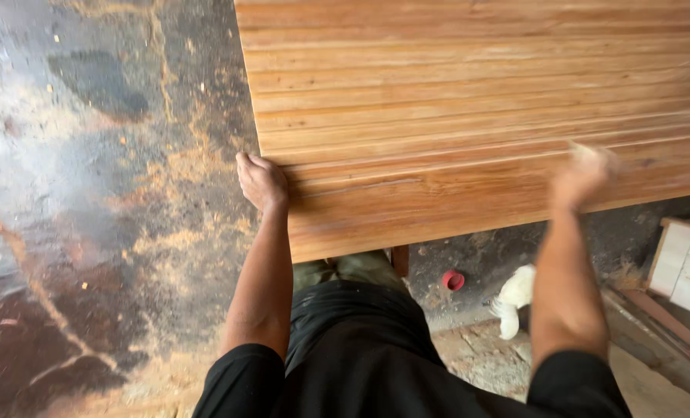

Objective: The person sands a large wooden board using a sanding block held in the right hand while stabilizing the board with the left hand. The person moves the sanding block back and forth along the grain across the board's surface.

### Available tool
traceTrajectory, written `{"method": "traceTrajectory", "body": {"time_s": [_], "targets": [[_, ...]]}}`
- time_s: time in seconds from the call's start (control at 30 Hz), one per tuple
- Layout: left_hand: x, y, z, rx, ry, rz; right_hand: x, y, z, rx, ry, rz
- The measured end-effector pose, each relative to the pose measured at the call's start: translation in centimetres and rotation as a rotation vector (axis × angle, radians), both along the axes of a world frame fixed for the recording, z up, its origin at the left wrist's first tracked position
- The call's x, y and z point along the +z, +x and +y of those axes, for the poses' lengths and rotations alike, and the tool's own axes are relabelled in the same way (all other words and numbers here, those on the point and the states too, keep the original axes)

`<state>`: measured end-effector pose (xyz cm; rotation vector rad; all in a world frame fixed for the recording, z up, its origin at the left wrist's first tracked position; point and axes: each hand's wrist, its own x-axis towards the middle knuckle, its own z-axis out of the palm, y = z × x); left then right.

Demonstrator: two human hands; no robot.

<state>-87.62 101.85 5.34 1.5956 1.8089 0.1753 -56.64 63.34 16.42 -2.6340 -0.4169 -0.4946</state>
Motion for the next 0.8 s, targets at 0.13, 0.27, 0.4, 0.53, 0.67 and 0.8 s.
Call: {"method": "traceTrajectory", "body": {"time_s": [0.13,0.27,0.4,0.53,0.67,0.8], "targets": [[0.0,-2.2,-1.1,0.014,-0.028,-0.005,5.6,-5.6,-17.3,-0.087,-0.171,-0.321],[-0.6,-2.5,-1.2,-0.005,0.119,-0.149,3.0,-16.8,-21.2,-0.236,0.02,-0.257],[-1.2,-5.3,-2.1,-0.118,-0.022,-0.191,-2.4,-28.3,-19.8,-0.338,0.227,-0.026],[-1.2,-8.3,-5.8,-0.305,0.067,-0.232,-3.4,-33.5,-19.2,-0.362,0.31,0.02],[-1.0,-7.4,-11.3,-0.683,0.46,-0.132,-2.3,-33.6,-22.4,-0.418,0.352,-0.03],[-0.8,-1.6,-18.1,-1.002,0.401,-0.206,-3.5,-31.5,-26.9,-0.563,0.457,0.012]]}}
